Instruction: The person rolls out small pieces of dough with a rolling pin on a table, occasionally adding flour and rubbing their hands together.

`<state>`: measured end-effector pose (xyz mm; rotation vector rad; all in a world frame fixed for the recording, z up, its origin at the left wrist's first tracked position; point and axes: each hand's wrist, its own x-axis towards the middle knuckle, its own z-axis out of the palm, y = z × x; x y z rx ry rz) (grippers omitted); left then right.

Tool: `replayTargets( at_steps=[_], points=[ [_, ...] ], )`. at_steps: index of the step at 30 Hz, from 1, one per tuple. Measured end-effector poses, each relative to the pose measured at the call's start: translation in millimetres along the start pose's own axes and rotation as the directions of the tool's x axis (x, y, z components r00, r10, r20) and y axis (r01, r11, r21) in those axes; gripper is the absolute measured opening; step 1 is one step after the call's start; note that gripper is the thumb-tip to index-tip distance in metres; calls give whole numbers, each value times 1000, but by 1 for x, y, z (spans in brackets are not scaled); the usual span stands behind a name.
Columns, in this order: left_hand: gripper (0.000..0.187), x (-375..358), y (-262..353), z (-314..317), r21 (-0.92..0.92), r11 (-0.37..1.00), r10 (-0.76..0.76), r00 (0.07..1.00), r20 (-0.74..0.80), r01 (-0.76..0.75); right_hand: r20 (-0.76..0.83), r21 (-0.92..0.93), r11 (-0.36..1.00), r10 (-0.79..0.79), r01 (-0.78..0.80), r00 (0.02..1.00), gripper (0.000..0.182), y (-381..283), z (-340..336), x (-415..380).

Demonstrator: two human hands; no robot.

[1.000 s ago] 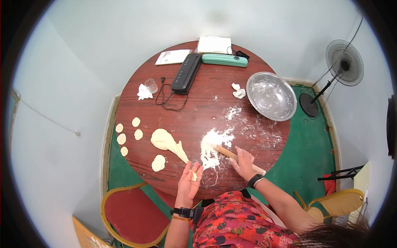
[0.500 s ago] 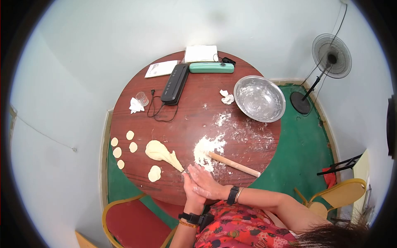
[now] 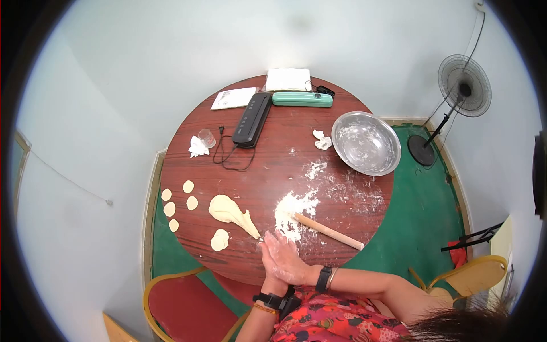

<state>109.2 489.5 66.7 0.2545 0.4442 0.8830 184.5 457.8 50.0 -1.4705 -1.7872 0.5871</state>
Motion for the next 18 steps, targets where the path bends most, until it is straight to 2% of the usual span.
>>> replayTargets(
  at_steps=[3, 4, 5, 9, 10, 11, 12, 13, 14, 15, 16, 18],
  points=[
    [73, 2, -7, 0, 111, 991, 83, 996, -46, -77, 81, -63, 994, 98, -93, 992, 78, -15, -5, 18],
    [74, 4, -10, 1, 147, 984, 106, 994, -39, -100, -5, 22, 997, 71, -70, 997, 78, -1, 4, 22],
    [75, 5, -10, 2, 157, 983, 104, 994, -31, -98, -14, 32, 995, 92, -91, 996, 79, 6, 4, 25],
    [71, 9, 5, -9, -44, 998, -50, 998, 47, 52, 6, 48, 988, 147, -147, 989, 79, 25, 4, 14],
    [73, 9, 6, -11, -78, 995, -60, 998, 17, 62, 24, 30, 989, 147, -147, 989, 79, 23, 12, 6],
    [74, 10, 5, -10, -79, 996, -49, 993, -105, 40, 43, 13, 989, 147, -148, 988, 79, 24, 18, 0],
    [76, 10, 2, -7, -78, 997, -38, 973, -228, 20, 117, 76, 986, 137, -147, 984, 91, 13, 13, -3],
    [77, 11, 0, 0, -73, 997, -26, 938, -346, 1, 85, 50, 992, 115, -120, 990, 86, 7, 12, -1],
    [76, 8, -3, 11, 54, 994, 107, 937, -333, -95, 51, 23, 995, 92, -93, 994, 82, 1, 11, 4],
    [76, 10, -3, 11, 116, 988, 130, 964, -233, -105, 17, -3, 998, 68, -68, 998, 79, -2, 12, 11],
    [76, 11, -4, 8, 176, 977, 143, 981, -131, -119, 18, 161, 975, 152, -153, 988, 89, 0, 9, 22],
    [75, 13, -5, 5, 282, 945, 145, 986, 84, -163, -22, 147, 975, 173, -168, 985, 88, 10, -1, 33]
  ],
)
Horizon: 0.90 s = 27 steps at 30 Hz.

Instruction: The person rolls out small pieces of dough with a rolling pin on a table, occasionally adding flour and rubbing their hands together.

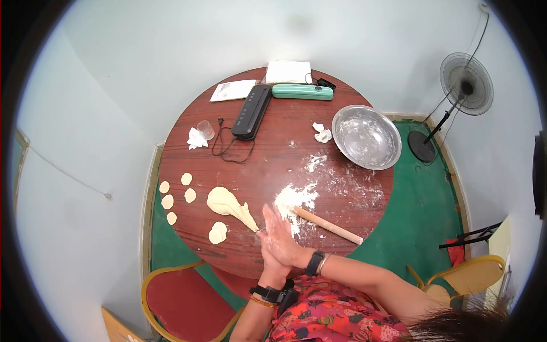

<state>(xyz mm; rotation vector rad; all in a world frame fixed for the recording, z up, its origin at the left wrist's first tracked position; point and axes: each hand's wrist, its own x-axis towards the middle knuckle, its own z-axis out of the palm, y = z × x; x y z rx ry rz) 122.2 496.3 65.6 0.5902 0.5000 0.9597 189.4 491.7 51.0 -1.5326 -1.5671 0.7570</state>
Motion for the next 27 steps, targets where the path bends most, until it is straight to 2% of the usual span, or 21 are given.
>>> replayTargets(
  at_steps=[3, 5, 7, 8, 9, 10, 12, 13, 14, 15, 17, 18, 21, 22, 25, 26, 27],
  points=[
    [75, 1, 8, -8, -314, 934, -217, 969, -122, 170, 15, -53, 998, 20, -19, 1000, 86, 12, 1, -5],
    [74, 4, 13, -9, -339, 921, -281, 930, -236, 192, 59, -81, 997, 19, -14, 998, 87, 17, 13, -22],
    [73, 6, 17, -7, -369, 906, -344, 871, -350, 209, 61, -19, 999, -48, 49, 997, 86, 5, 13, -29],
    [68, 1, 13, 2, -264, 956, -226, 901, -370, 132, 61, -23, 996, -89, 90, 994, 85, -6, 9, -28],
    [70, 3, 9, -5, -217, 967, -191, 936, -294, 129, 59, -26, 991, -130, 132, 990, 84, -14, 6, -23],
    [72, 6, -2, -20, -170, 978, -159, 964, -214, 124, 77, -49, 999, -17, 21, 997, 79, -17, 7, -10],
    [75, 11, -17, -42, -78, 992, -107, 993, -41, 103, -12, -38, 999, 5, -5, 1000, 77, -2, 4, 7],
    [72, 12, -13, -38, -98, 987, -127, 992, 6, 127, -56, -35, 999, 14, -16, 998, 76, 3, 1, 12],
    [68, 12, -6, -34, -117, 982, -145, 988, 53, 150, -54, -16, 997, 71, -72, 996, 76, 5, -2, 11],
    [65, 12, 2, -28, -136, 976, -161, 982, 98, 173, -5, -81, 995, 63, -63, 998, 76, 6, -4, 7],
    [66, 11, 16, -18, -269, 940, -235, 970, -54, 212, 95, -210, 977, 57, -36, 994, 75, 7, 1, -7],
    [67, 11, 21, -13, -337, 915, -277, 952, -127, 222, 22, -63, 998, -12, 13, 1000, 79, 4, 7, -15],
    [74, 13, 18, 5, -203, 973, -172, 928, -330, 108, 3, -4, 999, -51, 51, 999, 84, -11, 11, -11],
    [76, 18, 4, -7, -143, 990, -30, 980, -198, 1, 16, 37, 999, -19, 18, 1000, 89, -23, 2, -3],
    [76, 17, 2, -20, -121, 984, -129, 992, -12, 127, -101, 84, 996, -31, 39, 994, 87, -4, -2, 20],
    [78, 21, -5, -28, -247, 957, -154, 988, 7, 151, -90, 20, 999, -25, 27, 996, 85, 10, -1, 21],
    [75, 20, -2, -28, -256, 954, -166, 986, -11, 158, -8, -36, 999, 13, -13, 1000, 85, 10, -4, 18]
  ],
)
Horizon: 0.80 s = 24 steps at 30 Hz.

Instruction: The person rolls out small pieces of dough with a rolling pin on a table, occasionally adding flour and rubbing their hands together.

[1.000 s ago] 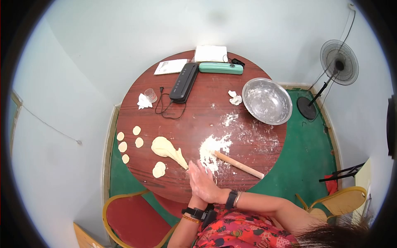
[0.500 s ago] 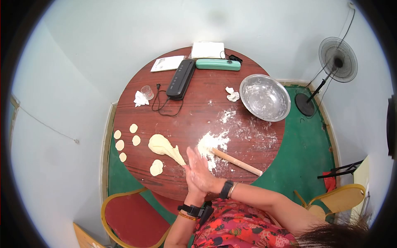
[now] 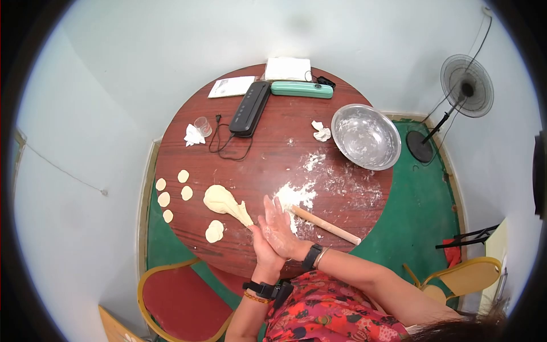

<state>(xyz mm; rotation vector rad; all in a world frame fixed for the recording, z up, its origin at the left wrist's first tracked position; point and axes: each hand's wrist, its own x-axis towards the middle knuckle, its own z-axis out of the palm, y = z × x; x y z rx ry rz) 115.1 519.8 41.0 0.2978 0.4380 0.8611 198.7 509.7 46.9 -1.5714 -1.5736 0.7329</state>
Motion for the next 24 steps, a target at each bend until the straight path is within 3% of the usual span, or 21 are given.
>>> replayTargets(
  at_steps=[2, 3, 5, 7, 11, 14, 15, 17, 19, 20, 22, 23, 24],
  points=[
    [68, -3, 8, 2, -16, 1000, -12, 999, -43, 11, 159, -118, 991, 81, -62, 984, 86, -1, -2, -9],
    [69, -2, 8, 2, -36, 999, -21, 992, -127, 17, 15, -1, 1000, -27, 27, 1000, 80, -2, 4, -23],
    [72, -3, 8, 2, -81, 996, -47, 954, -295, 24, 51, 35, 997, -67, 66, 996, 81, -10, 7, -32],
    [74, -2, 3, -6, -46, 998, -39, 984, -175, 32, 85, 54, 994, -101, 96, 991, 90, -21, 5, -28],
    [78, 6, -7, -22, 32, 999, -36, 996, 83, 33, -84, 117, 993, 18, -8, 996, 89, 1, 5, 1],
    [72, -4, 12, 14, -15, 999, -32, 999, 35, 32, 92, -173, 982, 86, -69, 992, 83, 8, 4, -13],
    [73, -2, 13, 15, -12, 999, -30, 996, -89, 29, 15, -35, 999, 11, -11, 1000, 85, 10, 12, -22],
    [75, -1, 12, 14, -6, 1000, -28, 942, -334, 28, 21, 4, 999, -50, 50, 999, 83, 1, 20, -32],
    [71, 4, 2, 7, 90, 991, 116, 974, -197, -99, 29, -52, 989, -135, 137, 990, 79, -7, 21, -26],
    [70, 5, -1, 5, 132, 977, 181, 976, -120, -165, -1, 4, 995, -104, 104, 995, 82, -7, 17, -17],
    [67, 3, 1, 3, 68, 993, 101, 990, -100, -95, -55, 115, 992, -37, 43, 998, 88, -4, 8, 2],
    [66, 3, 3, 3, 35, 998, 64, 994, -88, -61, -93, 57, 997, -45, 51, 995, 87, 2, 5, 5],
    [65, 2, 6, 3, 2, 1000, 28, 997, -75, -28, -27, -1, 1000, -14, 14, 1000, 87, 4, 3, 2]
  ],
)
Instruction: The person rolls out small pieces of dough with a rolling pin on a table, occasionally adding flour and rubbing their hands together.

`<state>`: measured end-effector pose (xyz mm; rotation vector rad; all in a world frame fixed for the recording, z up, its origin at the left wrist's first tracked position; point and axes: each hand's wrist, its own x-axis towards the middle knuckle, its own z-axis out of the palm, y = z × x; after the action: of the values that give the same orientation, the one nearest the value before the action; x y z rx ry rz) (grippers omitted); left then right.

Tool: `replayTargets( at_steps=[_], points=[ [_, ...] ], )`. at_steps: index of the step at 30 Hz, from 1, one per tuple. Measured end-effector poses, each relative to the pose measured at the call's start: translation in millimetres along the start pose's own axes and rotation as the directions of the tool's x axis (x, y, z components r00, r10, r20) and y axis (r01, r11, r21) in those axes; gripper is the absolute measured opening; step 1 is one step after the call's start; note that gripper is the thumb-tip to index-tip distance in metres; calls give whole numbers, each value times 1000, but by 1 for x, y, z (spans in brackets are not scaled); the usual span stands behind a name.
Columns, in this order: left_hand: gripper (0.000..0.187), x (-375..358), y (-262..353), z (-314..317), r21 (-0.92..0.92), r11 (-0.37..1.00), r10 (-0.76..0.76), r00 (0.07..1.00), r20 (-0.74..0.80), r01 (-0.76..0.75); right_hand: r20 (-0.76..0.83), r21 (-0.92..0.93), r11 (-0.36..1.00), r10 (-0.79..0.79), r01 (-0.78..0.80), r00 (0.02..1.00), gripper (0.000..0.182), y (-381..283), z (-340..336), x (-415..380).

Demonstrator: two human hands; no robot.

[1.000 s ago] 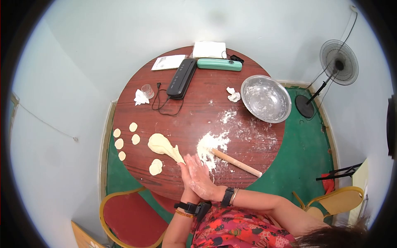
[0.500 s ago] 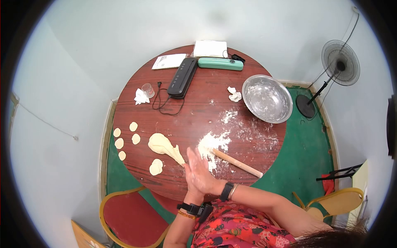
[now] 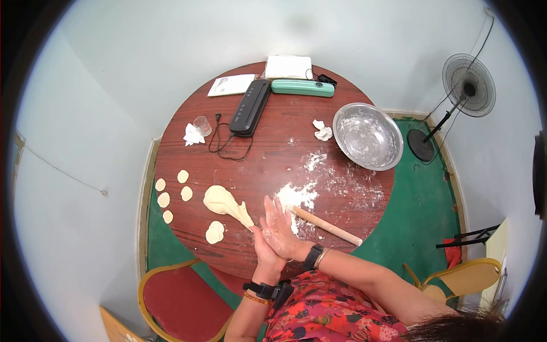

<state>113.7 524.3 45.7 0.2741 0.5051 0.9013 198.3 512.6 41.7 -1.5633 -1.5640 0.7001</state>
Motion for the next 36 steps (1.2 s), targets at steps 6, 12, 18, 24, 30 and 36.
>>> replayTargets(
  at_steps=[6, 12, 18, 24, 30, 36],
  points=[
    [72, -1, 2, 22, -7, 1000, 15, 972, -236, -18, 89, -41, 998, -43, 47, 995, 80, -14, 7, -29],
    [76, -1, -3, 23, 66, 998, 8, 993, 114, -15, -3, 101, 995, 24, -23, 1000, 96, 2, -4, 3],
    [78, -4, 3, 8, -162, 944, -279, 958, 66, 286, -116, 493, 868, 126, -53, 985, 72, 17, -13, -3],
    [58, 2, -3, -15, -72, 921, -378, 923, 66, 383, -61, 426, 900, 129, -91, 990, 72, 40, -10, -7],
    [40, 3, -11, -54, 212, 922, -296, 942, -155, 325, -191, 679, 729, 282, -81, 940, 71, 60, -17, -14],
    [36, 5, -4, -91, 406, 826, -214, 884, -415, 390, -186, 308, 902, 368, -301, 911, 55, 92, -53, -36]
  ],
)
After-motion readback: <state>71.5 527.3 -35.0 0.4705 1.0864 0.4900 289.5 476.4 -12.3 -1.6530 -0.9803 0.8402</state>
